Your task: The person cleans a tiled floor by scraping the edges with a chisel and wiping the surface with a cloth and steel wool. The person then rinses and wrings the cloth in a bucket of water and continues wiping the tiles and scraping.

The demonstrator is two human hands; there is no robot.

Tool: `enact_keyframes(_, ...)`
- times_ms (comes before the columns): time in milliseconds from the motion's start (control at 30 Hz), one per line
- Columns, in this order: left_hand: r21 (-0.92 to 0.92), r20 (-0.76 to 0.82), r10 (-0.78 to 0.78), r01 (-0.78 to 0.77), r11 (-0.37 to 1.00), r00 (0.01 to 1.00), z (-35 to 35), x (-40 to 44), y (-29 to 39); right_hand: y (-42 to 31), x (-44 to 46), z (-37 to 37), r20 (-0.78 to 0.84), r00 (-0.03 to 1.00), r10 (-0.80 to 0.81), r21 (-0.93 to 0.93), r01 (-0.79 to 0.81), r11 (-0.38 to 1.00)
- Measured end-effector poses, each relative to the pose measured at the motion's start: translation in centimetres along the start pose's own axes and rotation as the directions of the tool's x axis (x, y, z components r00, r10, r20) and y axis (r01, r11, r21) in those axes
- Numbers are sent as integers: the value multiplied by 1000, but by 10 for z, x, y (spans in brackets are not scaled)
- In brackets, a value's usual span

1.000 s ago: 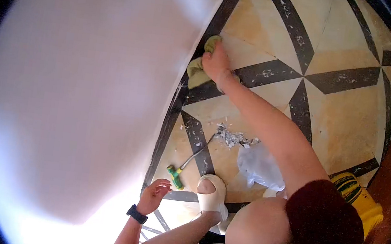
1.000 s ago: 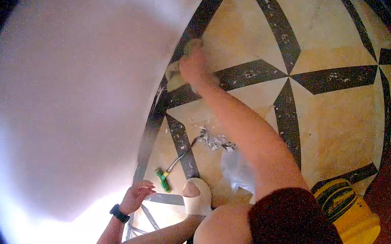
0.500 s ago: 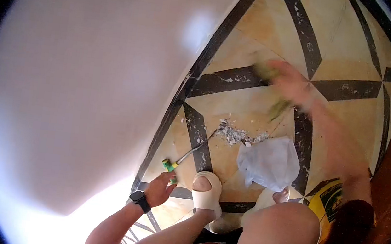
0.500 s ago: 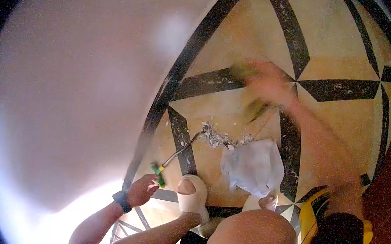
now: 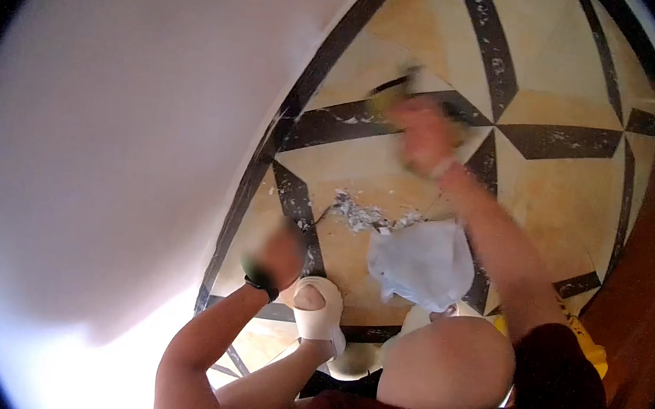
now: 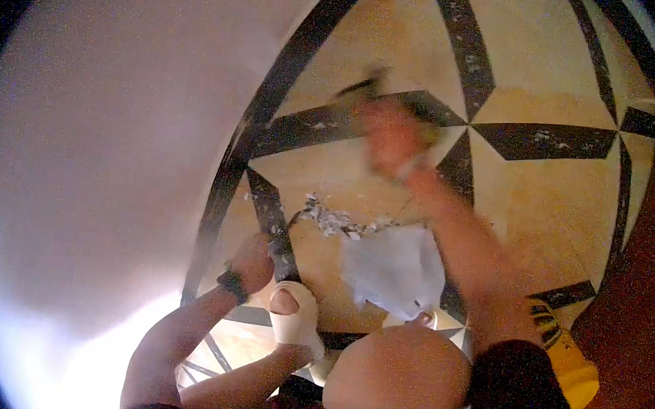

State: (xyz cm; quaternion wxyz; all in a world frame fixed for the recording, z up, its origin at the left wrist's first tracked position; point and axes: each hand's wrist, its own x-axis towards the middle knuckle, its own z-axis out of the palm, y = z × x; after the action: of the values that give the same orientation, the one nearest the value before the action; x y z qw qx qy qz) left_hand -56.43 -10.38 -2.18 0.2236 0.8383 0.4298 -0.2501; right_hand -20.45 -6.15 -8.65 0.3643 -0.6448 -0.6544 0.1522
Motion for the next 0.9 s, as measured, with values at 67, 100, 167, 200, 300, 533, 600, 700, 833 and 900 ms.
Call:
enact_keyframes(67,-87,-19,66,-68,994,998,-5,8,1,-49,-17,66,67,971,-231,237,210,948)
enact_keyframes(100,-106,62,79,-72,992,995,-16,13,6,-86,-16,56,479,852,-210,187,135,973)
enact_keyframes(167,-82,101,107,-99,992,989,-29,16,21,-80,-49,63,383,900,-209,457,12,889)
enact_keyframes(200,-33,54,116,-115,993,992,-33,8,24,-78,-52,37,413,904,-109,494,-122,861)
enact_keyframes(300,57,2,213,-213,975,977,-42,8,46,-24,-55,-67,260,962,83,574,-223,788)
enact_keyframes(533,-191,-160,674,-692,696,721,-18,32,167,195,-131,-240,-342,659,671,141,-669,729)
enact_keyframes(600,-195,-108,689,-695,692,716,-22,40,193,188,-143,-214,-422,690,589,-81,-675,733)
enact_keyframes(700,-61,149,746,-747,662,649,-20,40,190,74,-135,-98,-359,820,446,-44,-492,870)
enact_keyframes(833,22,410,807,-889,458,426,19,31,146,-25,-115,-37,-55,998,28,171,-18,985)
enact_keyframes(900,16,374,828,-895,445,419,38,11,131,-40,-123,-24,154,988,24,277,-67,958)
